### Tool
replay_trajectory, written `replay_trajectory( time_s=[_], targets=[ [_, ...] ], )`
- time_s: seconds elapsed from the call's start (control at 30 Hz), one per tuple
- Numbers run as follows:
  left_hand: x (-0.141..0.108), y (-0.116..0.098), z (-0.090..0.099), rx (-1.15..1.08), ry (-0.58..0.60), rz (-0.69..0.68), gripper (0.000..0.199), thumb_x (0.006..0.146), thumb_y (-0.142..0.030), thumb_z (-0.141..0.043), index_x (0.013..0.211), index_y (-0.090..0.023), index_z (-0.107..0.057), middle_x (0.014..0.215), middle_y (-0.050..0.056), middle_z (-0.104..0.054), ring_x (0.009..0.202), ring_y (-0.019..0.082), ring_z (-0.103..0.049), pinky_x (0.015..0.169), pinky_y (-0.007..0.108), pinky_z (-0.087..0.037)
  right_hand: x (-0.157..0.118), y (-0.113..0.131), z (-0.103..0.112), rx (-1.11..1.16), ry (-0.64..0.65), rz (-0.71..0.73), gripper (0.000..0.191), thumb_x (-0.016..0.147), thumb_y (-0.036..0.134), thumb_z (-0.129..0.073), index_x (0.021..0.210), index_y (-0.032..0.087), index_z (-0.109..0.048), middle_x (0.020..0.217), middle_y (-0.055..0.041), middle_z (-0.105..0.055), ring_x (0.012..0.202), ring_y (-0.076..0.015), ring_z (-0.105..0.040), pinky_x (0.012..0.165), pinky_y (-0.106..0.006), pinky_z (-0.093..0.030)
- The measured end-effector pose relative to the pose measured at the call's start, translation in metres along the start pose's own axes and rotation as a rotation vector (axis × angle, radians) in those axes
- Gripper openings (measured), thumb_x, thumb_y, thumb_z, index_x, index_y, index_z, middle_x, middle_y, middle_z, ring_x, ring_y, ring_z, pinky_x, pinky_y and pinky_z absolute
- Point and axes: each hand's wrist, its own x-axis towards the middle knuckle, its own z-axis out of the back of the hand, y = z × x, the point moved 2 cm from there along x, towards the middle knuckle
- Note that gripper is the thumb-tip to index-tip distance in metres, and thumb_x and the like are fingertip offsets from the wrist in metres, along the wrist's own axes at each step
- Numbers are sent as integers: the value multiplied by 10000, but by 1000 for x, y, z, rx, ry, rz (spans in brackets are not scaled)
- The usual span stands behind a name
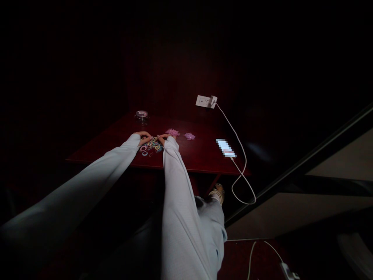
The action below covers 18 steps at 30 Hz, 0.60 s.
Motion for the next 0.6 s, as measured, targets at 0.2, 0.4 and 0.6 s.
replay_trajectory(
  time_s=[0.2,0.4,0.6],
  targets=[
    [-1,-3,-1,-13,3,14,328,805,-508,-809,731,-192,-759,602,-13,-600,592,148,-491,580,281,-340,-2,11,10,-22,-206,-69,206,955,388,-764,849,215,-803,1160,-84,-773,1297,-274,-579,1180,-395,-443],
    [-4,-5,-3,-51,-3,-8,411,801,-595,-819,742,-193,-751,586,-28,-575,567,134,-472,558,272,-326,-11,11,23,-106,-467,-249,213,990,359,-662,897,222,-797,1286,-123,-750,1275,-344,-533,1108,-504,-442],
    [-4,-5,-2,-45,-10,30,450,775,-635,-843,729,-196,-754,557,-40,-527,538,126,-441,531,269,-295,-7,10,25,-277,-471,-305,226,1011,340,-636,883,221,-779,1270,-135,-725,1268,-358,-548,1044,-495,-448]
  ],
)
